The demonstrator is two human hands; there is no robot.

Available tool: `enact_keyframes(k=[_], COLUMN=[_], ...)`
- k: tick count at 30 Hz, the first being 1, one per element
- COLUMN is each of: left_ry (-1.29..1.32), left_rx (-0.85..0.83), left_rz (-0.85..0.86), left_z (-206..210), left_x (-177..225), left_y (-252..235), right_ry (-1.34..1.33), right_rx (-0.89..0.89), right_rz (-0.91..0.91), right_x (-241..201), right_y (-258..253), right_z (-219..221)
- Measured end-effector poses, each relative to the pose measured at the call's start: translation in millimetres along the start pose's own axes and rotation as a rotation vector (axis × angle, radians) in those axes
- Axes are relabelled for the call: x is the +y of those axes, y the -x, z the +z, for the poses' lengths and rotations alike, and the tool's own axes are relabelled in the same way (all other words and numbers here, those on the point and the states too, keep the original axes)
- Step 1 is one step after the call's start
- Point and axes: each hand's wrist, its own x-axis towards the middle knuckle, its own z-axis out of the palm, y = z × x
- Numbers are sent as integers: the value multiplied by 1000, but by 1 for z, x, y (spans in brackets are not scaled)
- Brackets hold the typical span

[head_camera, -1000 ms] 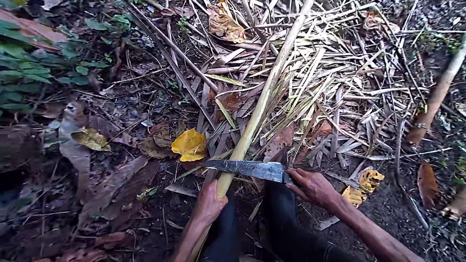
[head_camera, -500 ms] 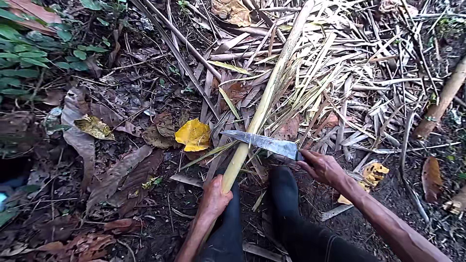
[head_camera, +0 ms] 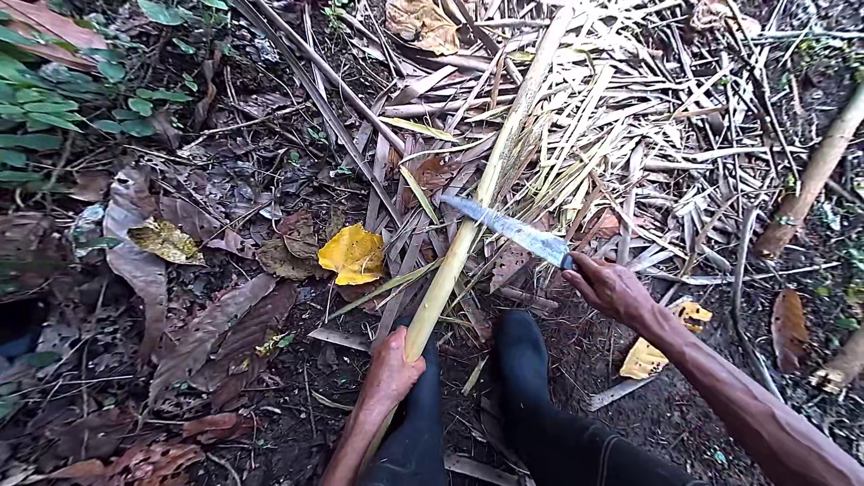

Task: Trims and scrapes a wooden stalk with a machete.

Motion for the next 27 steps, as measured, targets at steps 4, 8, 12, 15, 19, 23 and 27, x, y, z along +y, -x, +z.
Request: enact_keyframes(k=[4,8,12,15,19,23,27], left_ry=[21,11,2,-2,-2,0,-22], left_rx=[-7,-18,0,4,-5,14,-3], left_rz=[3,1,0,6,-1,11,-2], left_z=[2,0,0,1,-1,-1,-1], left_x=[1,1,0,0,1,-1,-1], left_y=[-1,1,-1,-2,-2,-3,-3], right_ry=[111,-15,52,145,15,54,96], right_rx=[-90,87,118,27,74,112,57], right_rz=[-189,109,85,-79,202,59,57], right_x=[-20,14,15,7,36,24,35], right_y=[2,-32,-48,-50,-80,-66,-81], right_z=[9,3,-19,-22,-33,-32,-35])
